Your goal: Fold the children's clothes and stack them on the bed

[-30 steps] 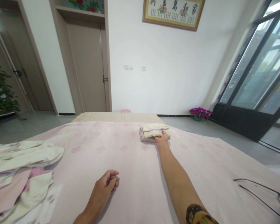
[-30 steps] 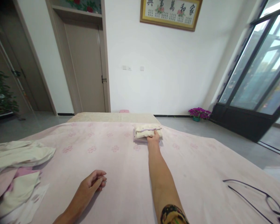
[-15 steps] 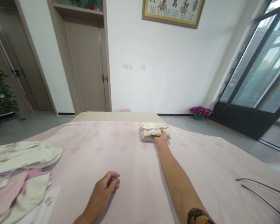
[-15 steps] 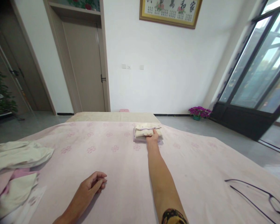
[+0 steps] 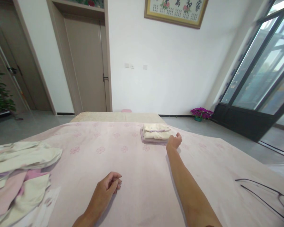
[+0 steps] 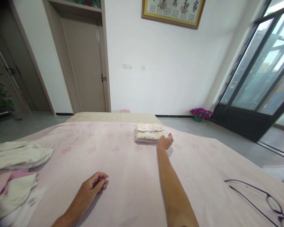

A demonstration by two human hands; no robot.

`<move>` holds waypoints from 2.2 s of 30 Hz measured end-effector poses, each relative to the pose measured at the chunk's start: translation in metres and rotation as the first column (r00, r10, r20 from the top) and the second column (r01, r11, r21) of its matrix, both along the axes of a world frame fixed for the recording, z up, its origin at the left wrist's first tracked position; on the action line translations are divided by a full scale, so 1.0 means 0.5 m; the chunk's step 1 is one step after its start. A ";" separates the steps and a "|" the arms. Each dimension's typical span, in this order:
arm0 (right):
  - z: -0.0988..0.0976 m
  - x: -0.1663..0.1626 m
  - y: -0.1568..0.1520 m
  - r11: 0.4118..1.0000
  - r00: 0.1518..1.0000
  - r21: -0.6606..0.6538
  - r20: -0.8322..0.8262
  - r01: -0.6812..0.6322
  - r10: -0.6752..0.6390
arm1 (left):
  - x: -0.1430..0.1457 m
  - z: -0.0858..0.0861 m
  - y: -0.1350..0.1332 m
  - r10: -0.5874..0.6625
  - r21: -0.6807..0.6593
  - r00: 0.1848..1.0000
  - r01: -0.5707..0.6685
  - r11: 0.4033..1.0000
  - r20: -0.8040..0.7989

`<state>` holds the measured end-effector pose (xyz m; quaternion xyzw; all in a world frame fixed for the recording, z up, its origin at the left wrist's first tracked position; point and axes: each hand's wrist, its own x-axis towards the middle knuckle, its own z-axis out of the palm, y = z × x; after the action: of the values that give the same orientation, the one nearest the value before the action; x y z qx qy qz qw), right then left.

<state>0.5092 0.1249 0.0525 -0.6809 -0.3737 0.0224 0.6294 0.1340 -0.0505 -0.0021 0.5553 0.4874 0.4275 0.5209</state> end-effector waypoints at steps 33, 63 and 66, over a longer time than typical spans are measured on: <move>-0.094 -0.262 -0.201 0.638 0.432 -0.606 0.471 -0.476 0.770 | 0.005 0.025 -0.004 -0.001 0.105 0.999 -0.003 0.994 0.042; -0.103 -0.302 -0.361 0.717 0.387 -0.600 0.603 -0.355 0.697 | -0.522 0.261 0.027 0.812 0.747 0.111 -0.338 0.573 -0.573; -0.109 -0.299 -0.356 0.718 0.416 -0.572 0.585 -0.396 0.696 | -0.444 0.293 0.018 0.837 0.752 0.191 -0.371 0.545 -0.513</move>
<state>0.3599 -0.0533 -0.0019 -0.5566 -0.7978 0.0026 0.2315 -0.0878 -0.0417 0.1445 0.5387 0.7360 0.3760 -0.1638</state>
